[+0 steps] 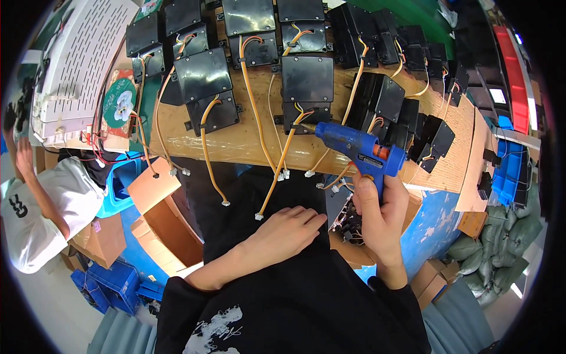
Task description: Apply hot glue to secure wires on several small electronic components on a production workbench.
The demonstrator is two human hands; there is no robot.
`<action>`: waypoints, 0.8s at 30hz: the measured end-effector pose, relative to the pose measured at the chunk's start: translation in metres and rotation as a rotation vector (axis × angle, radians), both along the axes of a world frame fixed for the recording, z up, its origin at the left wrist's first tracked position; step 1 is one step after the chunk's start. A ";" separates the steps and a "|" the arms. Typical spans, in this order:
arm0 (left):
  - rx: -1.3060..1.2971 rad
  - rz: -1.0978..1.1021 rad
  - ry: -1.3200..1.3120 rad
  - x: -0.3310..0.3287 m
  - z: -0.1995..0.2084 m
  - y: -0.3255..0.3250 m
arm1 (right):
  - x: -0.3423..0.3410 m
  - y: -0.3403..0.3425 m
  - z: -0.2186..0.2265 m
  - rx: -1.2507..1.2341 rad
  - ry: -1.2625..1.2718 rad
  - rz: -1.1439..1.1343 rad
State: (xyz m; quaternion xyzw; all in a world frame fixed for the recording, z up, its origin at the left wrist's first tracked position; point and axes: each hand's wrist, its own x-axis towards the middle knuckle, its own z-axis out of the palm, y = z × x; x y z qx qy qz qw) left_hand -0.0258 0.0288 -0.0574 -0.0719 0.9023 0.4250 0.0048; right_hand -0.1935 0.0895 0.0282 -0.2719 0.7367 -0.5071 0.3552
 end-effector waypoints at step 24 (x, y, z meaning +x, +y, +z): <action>0.007 0.052 0.113 0.007 -0.002 -0.001 | 0.027 -0.007 -0.004 -0.222 -0.043 0.123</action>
